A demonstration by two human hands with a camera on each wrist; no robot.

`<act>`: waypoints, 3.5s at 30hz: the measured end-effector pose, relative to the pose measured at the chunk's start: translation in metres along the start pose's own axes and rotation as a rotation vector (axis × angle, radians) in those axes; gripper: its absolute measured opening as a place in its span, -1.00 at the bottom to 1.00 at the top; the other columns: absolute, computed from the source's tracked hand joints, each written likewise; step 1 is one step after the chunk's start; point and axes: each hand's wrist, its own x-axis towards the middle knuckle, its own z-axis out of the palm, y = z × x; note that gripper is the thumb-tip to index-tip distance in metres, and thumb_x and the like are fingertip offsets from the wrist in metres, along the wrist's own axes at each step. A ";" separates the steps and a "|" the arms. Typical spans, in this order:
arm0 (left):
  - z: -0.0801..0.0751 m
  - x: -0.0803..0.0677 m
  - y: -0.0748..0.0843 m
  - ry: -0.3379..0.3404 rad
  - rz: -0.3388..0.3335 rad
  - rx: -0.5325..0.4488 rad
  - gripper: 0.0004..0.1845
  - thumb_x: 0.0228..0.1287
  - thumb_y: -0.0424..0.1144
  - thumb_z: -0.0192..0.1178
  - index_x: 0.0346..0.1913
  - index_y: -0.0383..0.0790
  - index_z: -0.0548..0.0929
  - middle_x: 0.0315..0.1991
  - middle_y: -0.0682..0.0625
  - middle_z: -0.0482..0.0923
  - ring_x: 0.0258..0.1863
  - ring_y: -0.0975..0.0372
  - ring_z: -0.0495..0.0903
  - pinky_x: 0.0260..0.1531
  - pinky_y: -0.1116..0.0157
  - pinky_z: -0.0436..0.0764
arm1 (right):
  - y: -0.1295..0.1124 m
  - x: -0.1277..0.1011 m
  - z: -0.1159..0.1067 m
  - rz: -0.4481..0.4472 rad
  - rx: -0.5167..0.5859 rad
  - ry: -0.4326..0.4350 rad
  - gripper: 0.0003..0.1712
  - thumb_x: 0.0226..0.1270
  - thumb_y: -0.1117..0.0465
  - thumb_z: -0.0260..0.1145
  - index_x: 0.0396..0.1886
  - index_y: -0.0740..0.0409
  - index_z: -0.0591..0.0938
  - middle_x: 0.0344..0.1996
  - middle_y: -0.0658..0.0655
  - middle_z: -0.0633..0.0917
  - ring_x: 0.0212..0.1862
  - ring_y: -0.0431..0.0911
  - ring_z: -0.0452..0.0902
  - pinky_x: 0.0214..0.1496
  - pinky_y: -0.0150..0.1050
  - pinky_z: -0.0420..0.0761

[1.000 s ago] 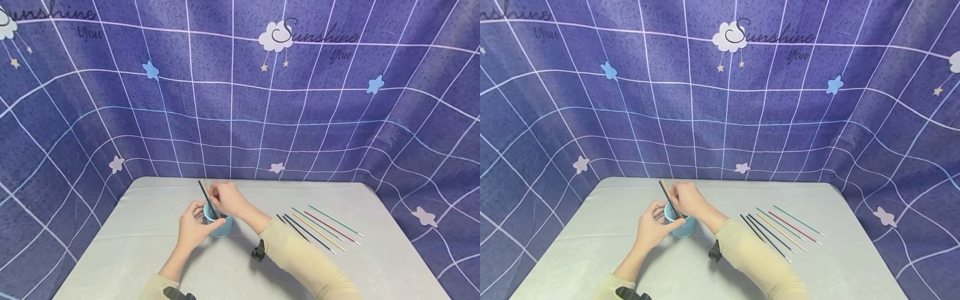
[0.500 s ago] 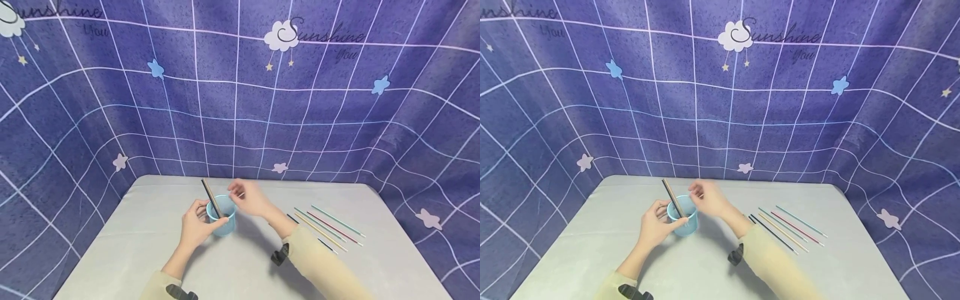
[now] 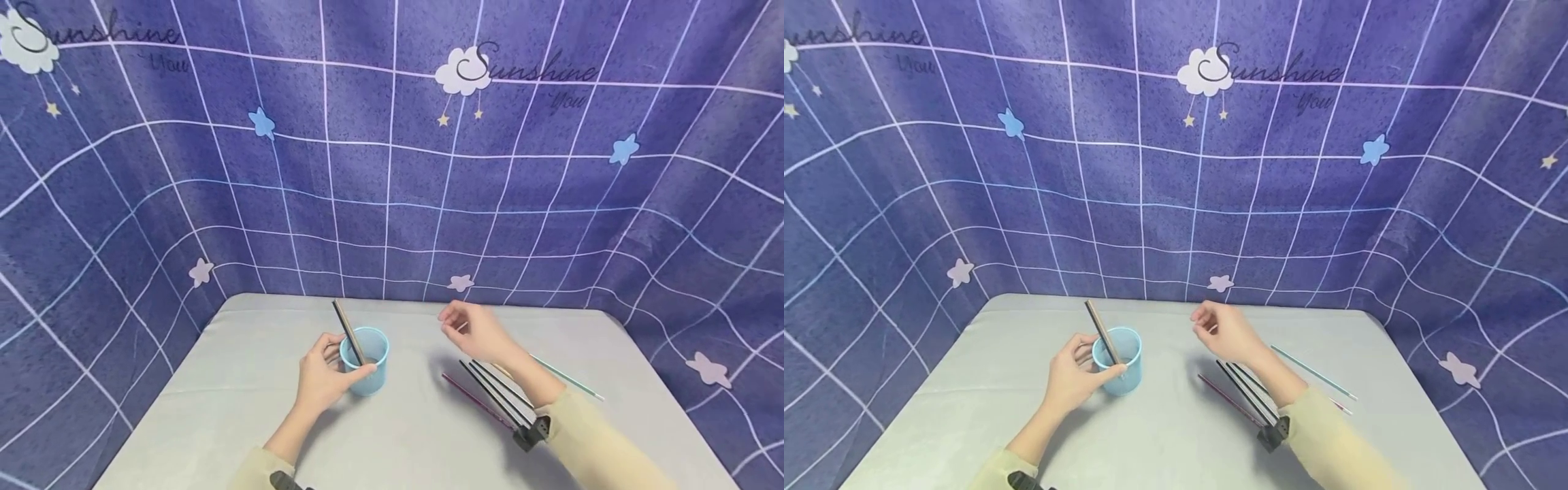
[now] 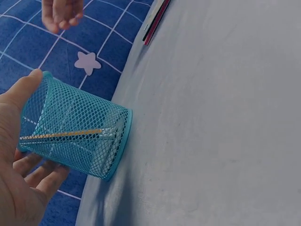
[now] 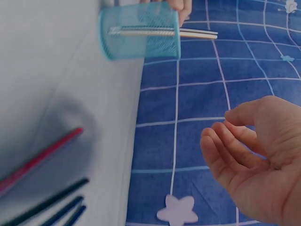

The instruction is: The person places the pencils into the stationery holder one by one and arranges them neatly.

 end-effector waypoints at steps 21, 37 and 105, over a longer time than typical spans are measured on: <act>-0.002 0.001 -0.007 -0.021 -0.012 0.029 -0.24 -0.16 -0.05 0.79 0.09 -0.25 0.61 0.15 -0.23 0.78 0.20 -0.11 0.77 0.19 0.02 0.80 | 0.042 -0.076 0.011 0.026 -0.286 -0.087 -0.92 0.31 0.35 0.47 -0.33 0.09 0.75 -0.55 -0.15 0.70 -0.50 -0.43 0.47 -0.40 -0.45 0.57; 0.003 0.006 -0.007 -0.008 -0.006 0.006 -0.25 -0.18 -0.08 0.80 0.08 -0.21 0.62 0.13 -0.19 0.79 0.17 -0.06 0.79 0.18 0.07 0.81 | 0.041 -0.077 0.035 -0.025 -0.384 -0.186 -0.86 0.20 0.46 0.50 -0.39 0.16 0.73 -0.51 -0.01 0.75 -0.43 -0.26 0.61 -0.39 -0.41 0.69; 0.001 0.006 -0.005 -0.003 0.026 0.029 -0.26 -0.15 -0.07 0.79 0.05 -0.25 0.60 0.09 -0.22 0.81 0.12 -0.07 0.81 0.11 0.08 0.84 | -0.055 0.076 0.110 -0.139 -0.092 -0.021 -0.88 0.41 0.33 0.46 -0.22 0.21 0.64 -0.33 0.11 0.81 -0.28 -0.13 0.77 -0.21 -0.48 0.77</act>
